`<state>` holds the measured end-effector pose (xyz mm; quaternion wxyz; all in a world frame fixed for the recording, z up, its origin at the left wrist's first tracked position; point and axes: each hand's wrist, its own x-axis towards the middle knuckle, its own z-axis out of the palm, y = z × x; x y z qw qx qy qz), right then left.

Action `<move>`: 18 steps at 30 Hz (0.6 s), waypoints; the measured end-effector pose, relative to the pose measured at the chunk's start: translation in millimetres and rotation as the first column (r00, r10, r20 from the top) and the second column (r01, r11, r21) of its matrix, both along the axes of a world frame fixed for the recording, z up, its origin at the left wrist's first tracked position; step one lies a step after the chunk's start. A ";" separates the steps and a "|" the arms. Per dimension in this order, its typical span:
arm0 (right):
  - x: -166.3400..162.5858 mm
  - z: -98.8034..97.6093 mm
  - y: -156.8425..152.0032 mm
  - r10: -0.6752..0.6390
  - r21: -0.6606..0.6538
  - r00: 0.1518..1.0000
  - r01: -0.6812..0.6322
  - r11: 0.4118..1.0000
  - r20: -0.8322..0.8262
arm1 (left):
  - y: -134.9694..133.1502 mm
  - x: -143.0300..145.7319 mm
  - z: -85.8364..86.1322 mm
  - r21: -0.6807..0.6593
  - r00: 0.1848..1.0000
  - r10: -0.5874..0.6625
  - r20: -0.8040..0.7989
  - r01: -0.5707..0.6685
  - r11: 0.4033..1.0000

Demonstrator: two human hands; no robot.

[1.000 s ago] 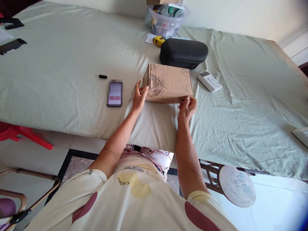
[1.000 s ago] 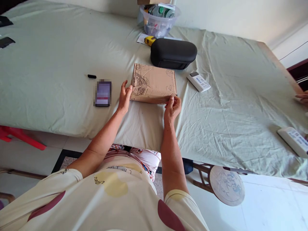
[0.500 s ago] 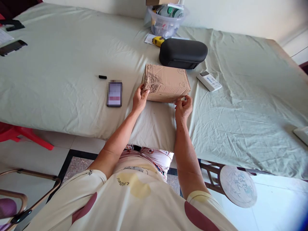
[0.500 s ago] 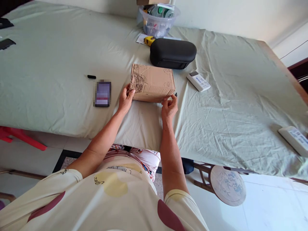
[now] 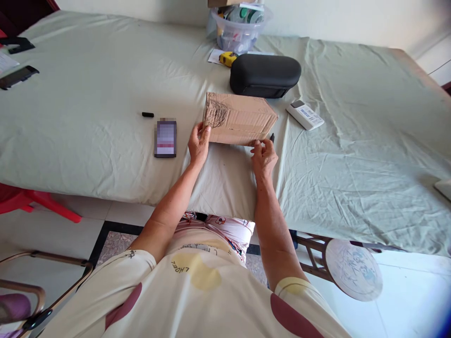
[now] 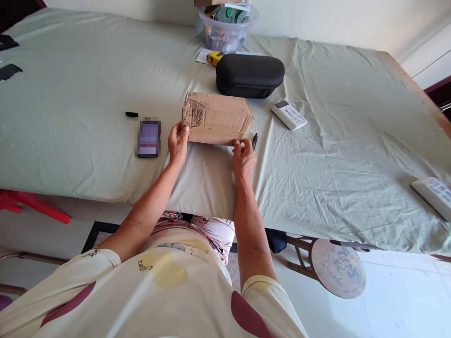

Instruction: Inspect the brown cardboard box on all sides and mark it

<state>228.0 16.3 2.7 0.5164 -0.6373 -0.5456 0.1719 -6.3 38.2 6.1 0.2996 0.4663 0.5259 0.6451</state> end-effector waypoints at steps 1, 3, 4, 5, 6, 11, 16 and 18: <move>-0.8 2.4 -0.8 -0.011 0.042 1.000 0.012 0.999 -0.017 | -1.8 0.2 1.8 0.012 1.000 0.004 -0.016 -0.004 1.000; -2.3 7.3 -2.5 -0.030 0.144 0.998 0.038 0.989 -0.056 | -6.0 0.6 6.1 0.025 0.999 0.021 -0.050 -0.020 0.999; -3.1 9.4 -3.4 -0.035 0.194 0.996 0.049 0.980 -0.077 | -8.2 0.7 8.3 0.027 0.997 0.037 -0.068 -0.035 0.999; -3.7 11.3 -4.1 -0.035 0.240 0.995 0.057 0.969 -0.096 | -10.4 0.6 10.5 0.030 0.995 0.057 -0.086 -0.054 0.998; -4.3 12.6 -4.8 -0.033 0.279 0.993 0.065 0.958 -0.115 | -12.6 0.4 12.6 0.039 0.992 0.076 -0.105 -0.072 0.997; -4.2 11.9 -4.9 -0.024 0.357 0.986 0.081 0.931 -0.163 | -18.8 -0.1 17.6 0.158 0.970 0.167 -0.175 -0.140 0.978; -4.3 11.4 -5.9 -0.114 0.323 0.988 0.141 0.936 -0.102 | -15.5 2.6 14.2 0.282 0.932 0.246 -0.266 -0.169 0.945; -5.4 12.6 -7.6 -0.160 0.327 0.985 0.172 0.929 -0.065 | -14.7 4.1 12.7 0.295 0.918 0.256 -0.304 -0.165 0.941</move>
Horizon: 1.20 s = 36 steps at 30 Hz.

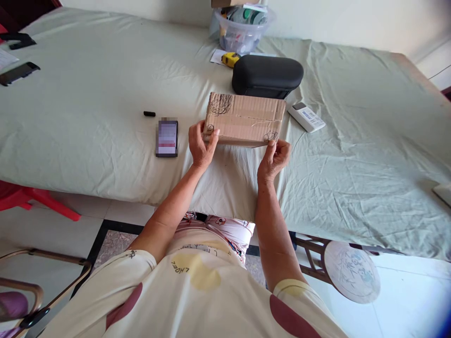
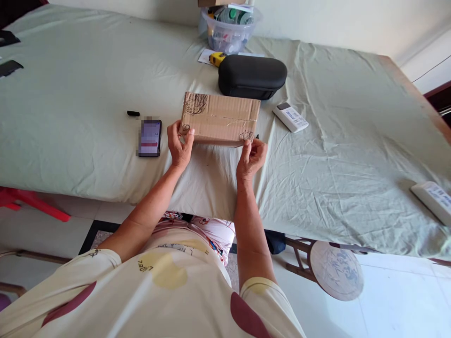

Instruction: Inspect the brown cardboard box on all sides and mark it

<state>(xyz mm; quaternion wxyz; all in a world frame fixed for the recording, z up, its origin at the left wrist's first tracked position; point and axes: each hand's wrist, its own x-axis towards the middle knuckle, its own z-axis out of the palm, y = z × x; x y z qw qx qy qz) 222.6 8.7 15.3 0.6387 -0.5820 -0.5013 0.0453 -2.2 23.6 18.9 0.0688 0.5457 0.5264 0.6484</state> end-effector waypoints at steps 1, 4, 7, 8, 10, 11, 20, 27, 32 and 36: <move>-0.5 0.3 -0.7 -0.014 -0.001 1.000 0.014 1.000 0.013 | -0.2 0.8 -0.5 0.003 1.000 -0.005 -0.021 0.005 1.000; -1.3 -1.2 -1.1 -0.010 -0.026 0.999 0.012 1.000 0.050 | -2.3 3.2 -1.7 0.024 0.995 -0.033 -0.099 0.036 0.999; -0.5 -5.5 1.2 -0.011 -0.057 0.990 0.019 0.998 0.143 | -4.1 5.7 -3.6 0.046 0.981 -0.052 -0.188 0.062 0.997; -0.1 -6.8 2.1 -0.019 -0.061 0.982 0.031 0.998 0.189 | -4.2 6.5 -4.5 0.049 0.975 -0.054 -0.215 0.066 0.997; 0.4 -7.4 2.7 -0.022 -0.057 0.960 0.040 0.998 0.278 | -3.9 7.9 -6.3 0.042 0.964 -0.058 -0.259 0.072 0.997; 0.4 -6.6 2.2 -0.019 -0.051 0.949 0.037 0.998 0.316 | -3.7 8.4 -7.1 0.034 0.959 -0.063 -0.275 0.075 0.997; -11.3 17.3 -17.2 -0.079 -0.121 0.849 0.165 0.979 0.523 | -5.1 12.4 -2.8 0.002 0.926 -0.054 -0.373 0.059 0.998; -14.7 16.3 -13.4 -0.060 -0.133 0.818 0.165 0.977 0.572 | -16.7 19.6 9.7 -0.077 0.869 -0.067 -0.490 0.033 0.996; -23.5 16.2 -16.1 -0.035 -0.139 0.767 0.161 0.977 0.640 | -22.8 23.6 14.4 -0.127 0.822 -0.076 -0.565 0.004 0.992; -35.2 19.2 -21.8 0.000 -0.180 0.743 0.162 0.970 0.670 | -26.8 30.3 14.7 -0.158 0.795 -0.109 -0.597 0.017 0.987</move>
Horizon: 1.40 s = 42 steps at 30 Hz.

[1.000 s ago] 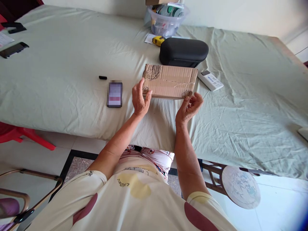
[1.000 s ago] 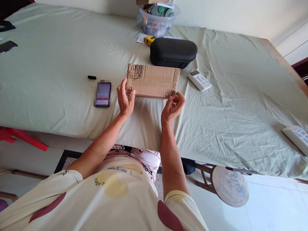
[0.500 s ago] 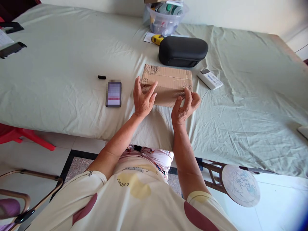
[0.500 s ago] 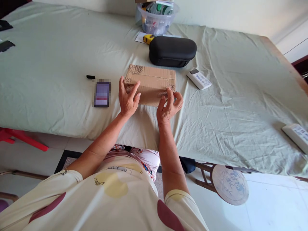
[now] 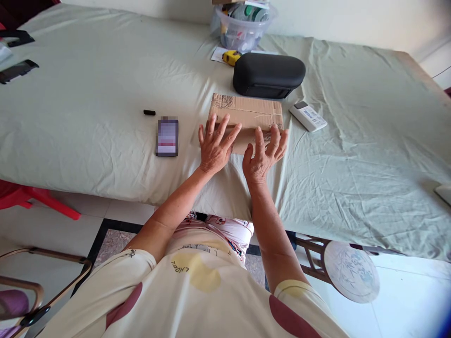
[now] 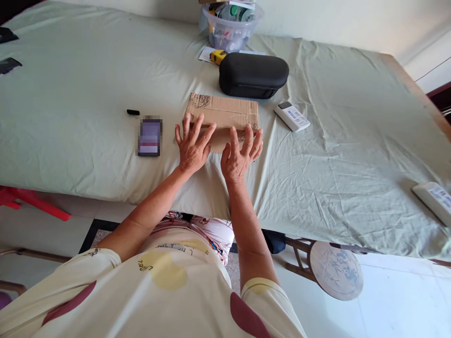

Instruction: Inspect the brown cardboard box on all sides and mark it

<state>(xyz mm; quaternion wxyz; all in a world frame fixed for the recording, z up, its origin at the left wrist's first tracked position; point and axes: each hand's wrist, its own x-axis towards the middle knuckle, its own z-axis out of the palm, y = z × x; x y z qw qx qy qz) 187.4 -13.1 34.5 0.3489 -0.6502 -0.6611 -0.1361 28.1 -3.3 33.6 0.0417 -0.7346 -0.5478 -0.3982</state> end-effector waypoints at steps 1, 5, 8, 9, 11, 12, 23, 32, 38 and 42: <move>-2.7 1.5 -1.6 -0.005 -0.014 1.000 0.005 1.000 0.004 | -0.5 2.1 -0.7 -0.008 1.000 -0.012 -0.006 0.012 1.000; -12.3 12.9 -9.7 -0.031 -0.074 0.999 0.029 0.997 -0.017 | 2.8 7.3 -7.2 0.026 0.997 -0.073 0.025 0.072 0.997; -17.3 23.7 -16.3 -0.035 -0.136 0.998 0.027 0.990 -0.054 | 8.9 6.4 -13.6 0.108 0.985 -0.142 0.095 0.131 0.985; -17.9 26.1 -17.7 -0.031 -0.152 0.997 0.021 0.988 -0.066 | 10.5 5.7 -15.3 0.130 0.981 -0.156 0.116 0.141 0.981; -17.1 27.4 -18.0 -0.024 -0.162 0.996 0.010 0.987 -0.084 | 12.4 3.9 -17.8 0.145 0.976 -0.163 0.144 0.142 0.979; -15.5 26.3 -16.9 -0.021 -0.156 0.996 0.007 0.988 -0.088 | 12.8 2.8 -18.5 0.143 0.975 -0.160 0.152 0.139 0.980; 13.7 2.4 7.3 0.081 -0.053 0.979 -0.092 0.994 -0.190 | 23.6 -22.3 -18.1 0.138 0.957 -0.075 0.279 0.037 0.990; 15.8 0.6 6.0 0.055 -0.029 0.979 -0.062 0.998 -0.195 | 27.6 -26.8 -24.1 0.176 0.938 0.016 0.347 -0.082 0.981; 22.0 -7.0 12.4 0.054 -0.023 0.980 -0.059 0.998 -0.192 | 25.8 -24.2 -20.8 0.116 0.919 0.054 0.391 -0.108 0.987; 22.1 -14.5 15.5 0.034 -0.022 0.970 -0.040 0.999 -0.241 | 26.9 -25.3 -21.1 0.078 0.901 0.043 0.432 -0.085 0.993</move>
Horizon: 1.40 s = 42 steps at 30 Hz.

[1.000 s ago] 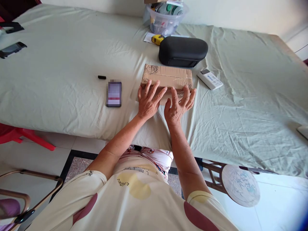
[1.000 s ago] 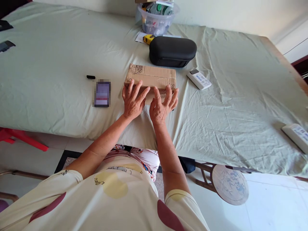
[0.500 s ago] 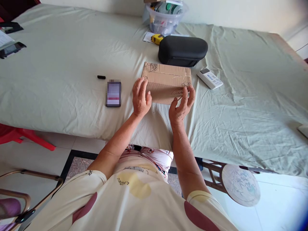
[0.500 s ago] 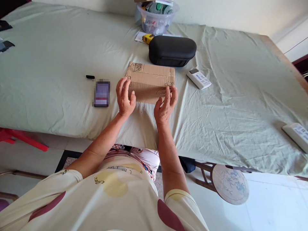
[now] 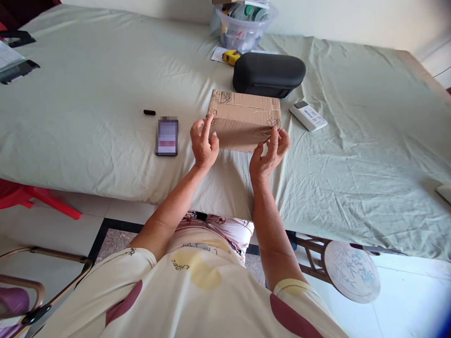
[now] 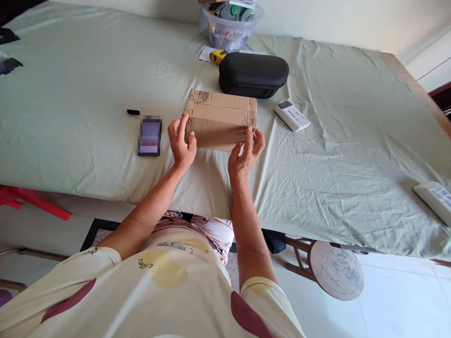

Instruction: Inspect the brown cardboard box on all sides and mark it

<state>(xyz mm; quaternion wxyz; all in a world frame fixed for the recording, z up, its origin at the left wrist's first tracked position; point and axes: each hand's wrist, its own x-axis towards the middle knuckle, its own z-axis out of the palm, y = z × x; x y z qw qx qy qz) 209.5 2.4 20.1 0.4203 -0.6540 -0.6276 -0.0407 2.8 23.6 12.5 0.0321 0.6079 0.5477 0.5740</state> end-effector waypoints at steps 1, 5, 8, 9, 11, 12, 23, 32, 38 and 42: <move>-0.8 -1.9 0.6 0.004 -0.008 1.000 -0.004 1.000 -0.025 | 0.5 -0.7 -0.8 -0.004 1.000 0.000 -0.007 0.000 1.000; -1.4 -7.2 3.7 0.014 -0.052 0.994 -0.020 0.998 -0.112 | 2.0 -2.1 -4.1 -0.029 1.000 -0.004 -0.015 0.004 1.000; 5.1 -8.3 6.3 -0.035 -0.070 0.997 0.030 0.997 -0.066 | 1.9 -1.3 -5.4 -0.025 1.000 0.000 0.007 0.000 1.000; 8.1 -8.6 6.9 -0.058 -0.082 0.998 0.055 0.995 -0.036 | 1.8 -1.0 -5.6 -0.016 1.000 0.004 0.000 -0.004 1.000; 14.1 -9.7 7.6 -0.102 -0.128 0.995 0.104 0.986 0.023 | 1.8 -0.7 -6.0 0.003 1.000 0.001 -0.030 -0.001 1.000; 16.5 -10.7 7.7 -0.118 -0.161 0.992 0.125 0.979 0.047 | 1.8 -0.7 -6.1 0.011 0.999 -0.002 -0.043 0.003 1.000; 29.6 -8.6 7.6 -0.194 -0.457 0.978 0.207 0.865 0.076 | 4.9 -4.6 -5.8 0.049 0.998 -0.002 -0.067 0.005 0.999; 38.1 -12.0 12.6 -0.186 -0.271 0.983 0.178 0.946 -0.003 | 9.8 -11.8 -8.3 0.014 0.995 -0.081 -0.063 0.082 0.997; 15.6 -20.5 18.9 0.139 -0.091 0.982 -0.151 0.984 -0.125 | 9.2 -12.3 -5.7 0.010 0.992 -0.123 -0.010 0.123 0.992; 13.9 -31.8 21.6 0.137 -0.146 0.970 -0.167 0.975 -0.200 | 8.2 -11.1 -3.1 -0.009 0.989 -0.147 0.006 0.147 0.989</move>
